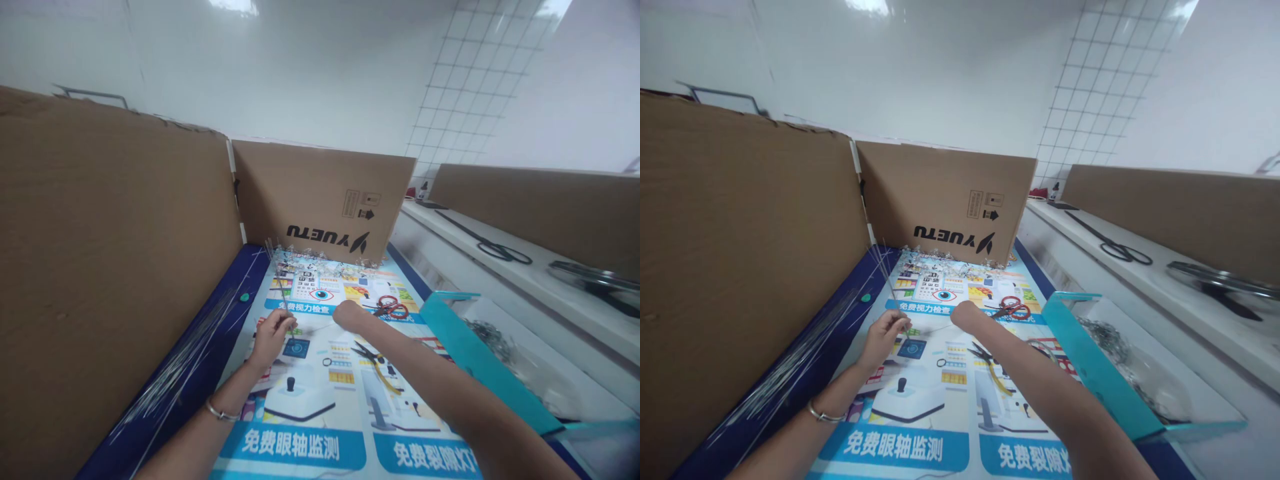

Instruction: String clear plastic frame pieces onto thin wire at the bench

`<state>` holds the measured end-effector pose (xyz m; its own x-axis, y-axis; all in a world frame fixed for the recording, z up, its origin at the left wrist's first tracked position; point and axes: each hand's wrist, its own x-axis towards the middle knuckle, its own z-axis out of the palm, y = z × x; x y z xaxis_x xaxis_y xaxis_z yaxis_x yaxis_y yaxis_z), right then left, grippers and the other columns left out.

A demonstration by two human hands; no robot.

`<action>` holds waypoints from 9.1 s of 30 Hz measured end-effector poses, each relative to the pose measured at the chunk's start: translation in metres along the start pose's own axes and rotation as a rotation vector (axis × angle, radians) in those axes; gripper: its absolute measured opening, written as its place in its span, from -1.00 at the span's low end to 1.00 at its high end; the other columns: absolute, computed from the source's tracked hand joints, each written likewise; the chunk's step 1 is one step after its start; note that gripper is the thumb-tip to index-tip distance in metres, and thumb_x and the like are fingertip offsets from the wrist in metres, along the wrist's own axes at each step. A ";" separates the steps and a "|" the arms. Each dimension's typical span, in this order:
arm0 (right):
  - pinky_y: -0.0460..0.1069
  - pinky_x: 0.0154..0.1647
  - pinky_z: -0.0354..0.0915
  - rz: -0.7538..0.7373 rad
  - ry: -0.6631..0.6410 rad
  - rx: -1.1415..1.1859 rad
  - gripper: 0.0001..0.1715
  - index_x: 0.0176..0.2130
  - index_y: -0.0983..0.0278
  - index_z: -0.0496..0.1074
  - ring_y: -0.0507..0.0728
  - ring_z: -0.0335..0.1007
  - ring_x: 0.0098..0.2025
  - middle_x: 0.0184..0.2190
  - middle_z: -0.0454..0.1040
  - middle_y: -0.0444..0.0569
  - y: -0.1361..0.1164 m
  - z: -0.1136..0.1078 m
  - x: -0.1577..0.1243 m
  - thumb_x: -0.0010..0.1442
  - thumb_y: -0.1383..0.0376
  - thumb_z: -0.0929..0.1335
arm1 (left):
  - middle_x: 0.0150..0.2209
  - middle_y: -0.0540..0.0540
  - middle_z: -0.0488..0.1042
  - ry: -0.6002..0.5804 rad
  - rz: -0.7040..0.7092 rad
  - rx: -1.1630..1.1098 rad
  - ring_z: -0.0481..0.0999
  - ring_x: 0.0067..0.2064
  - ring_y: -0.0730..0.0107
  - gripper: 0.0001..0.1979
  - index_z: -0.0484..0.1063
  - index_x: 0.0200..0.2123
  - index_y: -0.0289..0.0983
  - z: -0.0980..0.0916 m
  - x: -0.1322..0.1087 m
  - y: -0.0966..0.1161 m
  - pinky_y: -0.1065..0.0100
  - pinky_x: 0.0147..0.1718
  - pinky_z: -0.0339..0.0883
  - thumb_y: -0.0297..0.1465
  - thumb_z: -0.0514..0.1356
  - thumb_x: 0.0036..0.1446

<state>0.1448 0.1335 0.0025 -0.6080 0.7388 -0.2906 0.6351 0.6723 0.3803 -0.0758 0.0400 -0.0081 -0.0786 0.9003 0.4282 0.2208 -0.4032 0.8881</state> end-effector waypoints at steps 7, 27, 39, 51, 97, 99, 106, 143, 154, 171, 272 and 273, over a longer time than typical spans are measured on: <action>0.11 -0.16 0.32 -0.051 -0.208 -0.015 -0.66 -0.04 0.32 0.29 0.12 0.34 -0.14 -0.08 0.34 0.02 0.013 -0.014 -0.008 0.20 0.23 0.27 | -0.50 0.02 0.44 0.001 0.019 -0.019 0.43 -0.42 0.44 -0.87 0.36 -0.47 -0.25 0.002 -0.002 -0.002 0.44 -0.39 0.28 -0.38 0.08 0.08; -0.05 -0.41 0.14 0.090 0.166 0.478 -0.80 -0.49 0.31 0.37 0.18 0.38 -0.34 -0.46 0.48 0.04 0.033 -0.016 -0.008 -0.20 0.48 0.24 | -0.48 0.02 0.45 -0.001 -0.023 -0.026 0.44 -0.40 0.43 -0.86 0.35 -0.47 -0.25 0.000 0.000 0.000 0.44 -0.35 0.30 -0.40 0.06 0.10; -0.09 -0.51 0.32 0.114 0.484 1.388 -0.82 -0.35 0.27 0.30 0.04 0.42 -0.48 -0.53 0.42 -0.15 -0.084 -0.027 -0.024 0.05 0.21 0.23 | -0.45 0.01 0.47 -0.051 0.037 -0.010 0.45 -0.38 0.41 -0.90 0.38 -0.44 -0.25 0.000 -0.002 0.004 0.42 -0.34 0.31 -0.41 0.09 0.06; -0.08 -0.44 0.28 0.154 0.643 1.471 -0.84 -0.39 0.24 0.35 0.05 0.37 -0.46 -0.53 0.41 -0.16 -0.110 -0.015 -0.016 0.02 0.21 0.27 | -0.42 0.00 0.48 -0.062 0.083 0.036 0.45 -0.34 0.40 -0.90 0.41 -0.44 -0.25 0.002 -0.005 0.006 0.41 -0.30 0.29 -0.44 0.10 0.05; -0.07 -0.38 0.28 0.166 0.779 1.412 -0.85 -0.51 0.25 0.40 0.06 0.34 -0.43 -0.52 0.42 -0.13 -0.109 -0.020 -0.007 -0.01 0.24 0.30 | -0.37 -0.01 0.51 -0.055 0.086 0.047 0.46 -0.30 0.39 -0.90 0.43 -0.39 -0.26 0.002 -0.004 -0.002 0.41 -0.27 0.29 -0.45 0.10 0.06; -0.07 -0.38 0.26 0.173 0.797 1.401 -0.85 -0.52 0.25 0.40 0.06 0.33 -0.43 -0.53 0.41 -0.13 -0.109 -0.018 -0.005 0.00 0.24 0.30 | -0.36 -0.02 0.50 -0.059 0.087 0.042 0.46 -0.29 0.40 -0.89 0.42 -0.38 -0.26 0.002 -0.004 -0.003 0.41 -0.26 0.30 -0.46 0.10 0.07; -0.05 -0.34 0.25 0.179 0.849 1.374 -0.83 -0.49 0.24 0.41 0.08 0.34 -0.40 -0.50 0.43 -0.11 -0.107 -0.020 -0.003 0.03 0.22 0.30 | -0.33 -0.03 0.51 -0.065 0.088 0.043 0.46 -0.27 0.40 -0.88 0.43 -0.35 -0.26 0.001 -0.003 -0.003 0.40 -0.22 0.31 -0.45 0.09 0.09; -0.02 -0.31 0.24 0.061 0.673 1.014 -0.72 -0.43 0.22 0.47 0.11 0.38 -0.36 -0.44 0.46 -0.08 -0.106 0.006 -0.007 0.12 0.25 0.21 | -0.44 0.02 0.48 -0.113 -0.051 0.012 0.44 -0.34 0.44 -0.84 0.44 -0.46 -0.27 0.012 -0.011 0.010 0.46 -0.30 0.29 -0.45 0.06 0.05; -0.01 -0.35 0.33 0.105 0.832 1.263 -0.71 -0.25 0.25 0.48 0.11 0.42 -0.37 -0.27 0.46 0.01 -0.077 -0.041 -0.029 0.10 0.18 0.27 | -0.48 -0.03 0.47 -0.138 -0.052 -0.119 0.45 -0.36 0.40 -0.83 0.43 -0.47 -0.30 0.012 -0.011 0.007 0.38 -0.30 0.33 -0.43 0.07 0.07; -0.08 -0.53 0.35 -0.299 0.575 1.723 -0.74 -0.35 0.28 0.49 -0.01 0.37 -0.59 -0.48 0.33 -0.17 -0.060 -0.072 -0.018 -0.05 0.17 0.40 | -0.51 -0.05 0.45 -0.158 -0.117 -0.381 0.42 -0.44 0.41 -0.82 0.46 -0.49 -0.35 0.020 -0.004 0.002 0.37 -0.38 0.33 -0.33 0.19 0.00; -0.08 -0.48 0.16 0.282 0.767 2.072 -0.77 -0.55 0.30 0.38 0.00 0.19 -0.56 -0.63 0.31 -0.15 -0.074 0.003 -0.133 -0.01 0.19 0.38 | -0.70 0.14 0.22 -0.629 -0.589 -0.244 -0.02 -0.69 0.64 -0.82 0.27 -0.51 -0.29 0.067 -0.033 0.073 0.52 -0.67 -0.17 -0.30 0.15 -0.01; -0.08 -0.47 0.16 0.284 0.768 2.080 -0.77 -0.57 0.30 0.37 0.00 0.19 -0.55 -0.62 0.32 -0.14 -0.072 0.004 -0.134 -0.01 0.20 0.38 | -0.70 0.13 0.23 -0.631 -0.576 -0.229 0.01 -0.68 0.63 -0.82 0.28 -0.51 -0.29 0.067 -0.033 0.071 0.51 -0.66 -0.14 -0.30 0.15 -0.01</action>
<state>0.1824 -0.0138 0.0106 -0.1222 0.9895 0.0767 -0.1414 0.0591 -0.9882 0.0072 -0.0075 0.0300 0.4486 0.8693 -0.2076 0.1068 0.1785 0.9781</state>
